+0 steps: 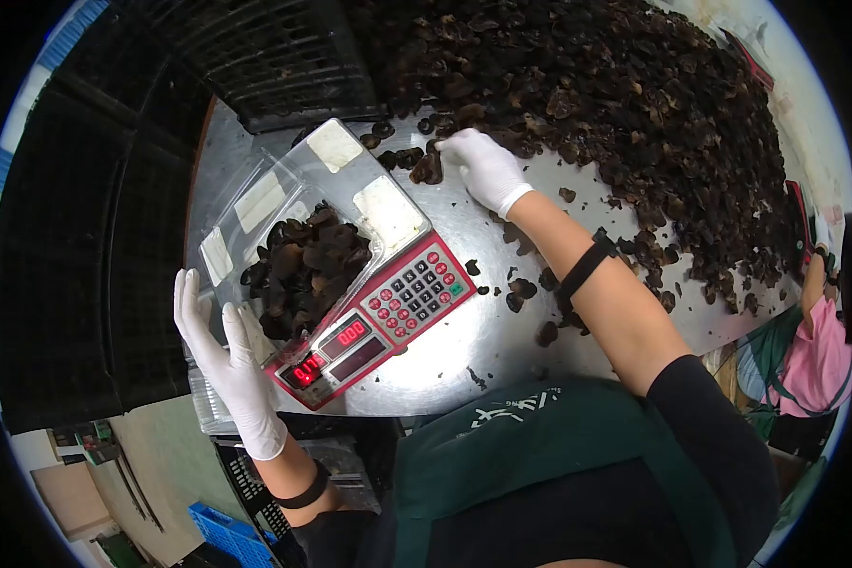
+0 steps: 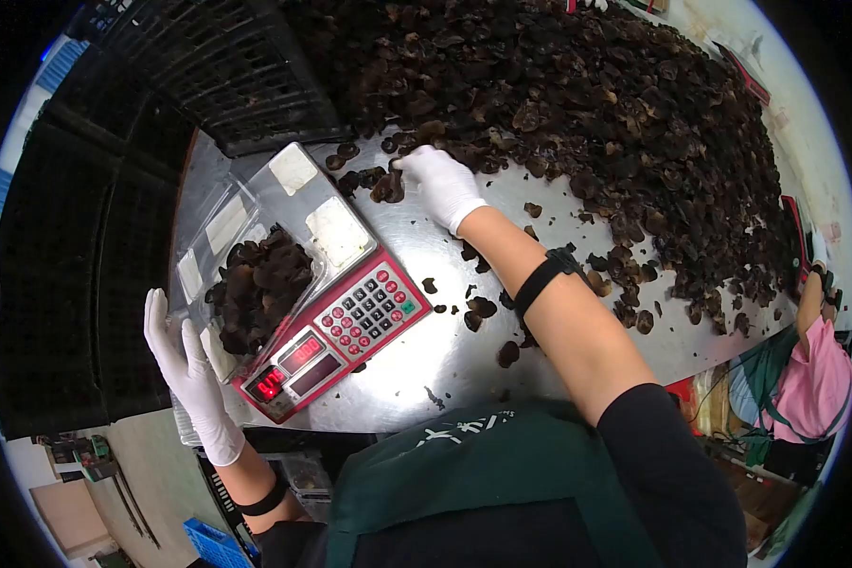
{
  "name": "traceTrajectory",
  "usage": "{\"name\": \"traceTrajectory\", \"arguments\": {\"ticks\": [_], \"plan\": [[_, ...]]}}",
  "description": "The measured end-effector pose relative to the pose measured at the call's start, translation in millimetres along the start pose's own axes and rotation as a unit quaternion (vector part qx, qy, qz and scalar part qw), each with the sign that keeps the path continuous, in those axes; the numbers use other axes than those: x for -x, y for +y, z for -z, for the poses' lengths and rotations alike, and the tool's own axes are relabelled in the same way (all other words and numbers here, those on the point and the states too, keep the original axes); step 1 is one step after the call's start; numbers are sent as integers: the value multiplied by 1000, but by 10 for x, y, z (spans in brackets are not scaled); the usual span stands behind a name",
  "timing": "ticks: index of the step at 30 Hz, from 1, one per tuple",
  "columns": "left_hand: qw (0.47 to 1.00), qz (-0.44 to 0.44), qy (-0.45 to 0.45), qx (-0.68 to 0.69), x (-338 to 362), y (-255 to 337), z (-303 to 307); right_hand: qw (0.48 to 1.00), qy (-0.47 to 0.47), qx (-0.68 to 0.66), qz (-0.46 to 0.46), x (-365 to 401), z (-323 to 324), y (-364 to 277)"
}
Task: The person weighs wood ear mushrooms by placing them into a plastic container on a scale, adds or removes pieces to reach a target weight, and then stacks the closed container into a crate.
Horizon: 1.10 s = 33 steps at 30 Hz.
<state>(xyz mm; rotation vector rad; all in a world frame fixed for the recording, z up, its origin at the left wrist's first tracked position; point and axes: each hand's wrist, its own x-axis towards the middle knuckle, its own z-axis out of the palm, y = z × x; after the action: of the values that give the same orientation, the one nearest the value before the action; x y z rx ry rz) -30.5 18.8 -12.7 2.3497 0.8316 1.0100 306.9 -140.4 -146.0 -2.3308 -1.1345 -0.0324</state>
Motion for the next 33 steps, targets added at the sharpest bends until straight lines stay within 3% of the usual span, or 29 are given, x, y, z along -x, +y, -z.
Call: {"name": "traceTrajectory", "arguments": {"ticks": [1, 3, 5, 7, 8, 9, 14, 19, 21, 23, 25, 27, 30, 33], "plan": [[1000, -1, 4, -2, 1, 36, -4, 994, 23, 30, 107, -25, -13, -46], [1000, -4, 10, -4, 1, 69, -11, 990, -37, 50, 129, -46, -143, -99], [1000, -10, 7, 14, 2, 54, -2, 995, -40, 28, 91, -128, -217, -110], [1000, -4, 15, 6, 26, 38, 58, 996, -14, -88, -27, -189, -287, -120], [1000, 5, 11, 2, 50, 17, 91, 943, -68, -304, -119, -147, 6, -312], [1000, 15, 6, -2, 81, -2, 118, 881, -119, -423, -178, -148, 55, -309], [997, 64, 5, 32, 102, -311, 254, 839, -150, -509, -124, 58, 610, -614], [998, 46, 6, 45, -59, -427, 371, 868, -165, -467, -48, 87, 773, -1087], [999, 29, 12, 27, -155, -454, 410, 934, -29, -349, 69, 89, 724, -1351], [999, 32, 21, 38, -263, -511, 399, 950, 47, -190, 242, 75, 660, -1553], [999, 35, 18, 16, -365, -548, 375, 957, 36, -7, 287, 100, 523, -1746], [998, 61, 13, 33, -433, -581, 321, 959, 3, 20, 284, 181, 440, -1785], [997, 68, 0, 40, -514, -672, 284, 959, -18, -111, 260, 264, 554, -1651], [997, 39, -34, -59, -672, -990, 284, 963, 27, -183, 197, 342, 808, -1374]]}}
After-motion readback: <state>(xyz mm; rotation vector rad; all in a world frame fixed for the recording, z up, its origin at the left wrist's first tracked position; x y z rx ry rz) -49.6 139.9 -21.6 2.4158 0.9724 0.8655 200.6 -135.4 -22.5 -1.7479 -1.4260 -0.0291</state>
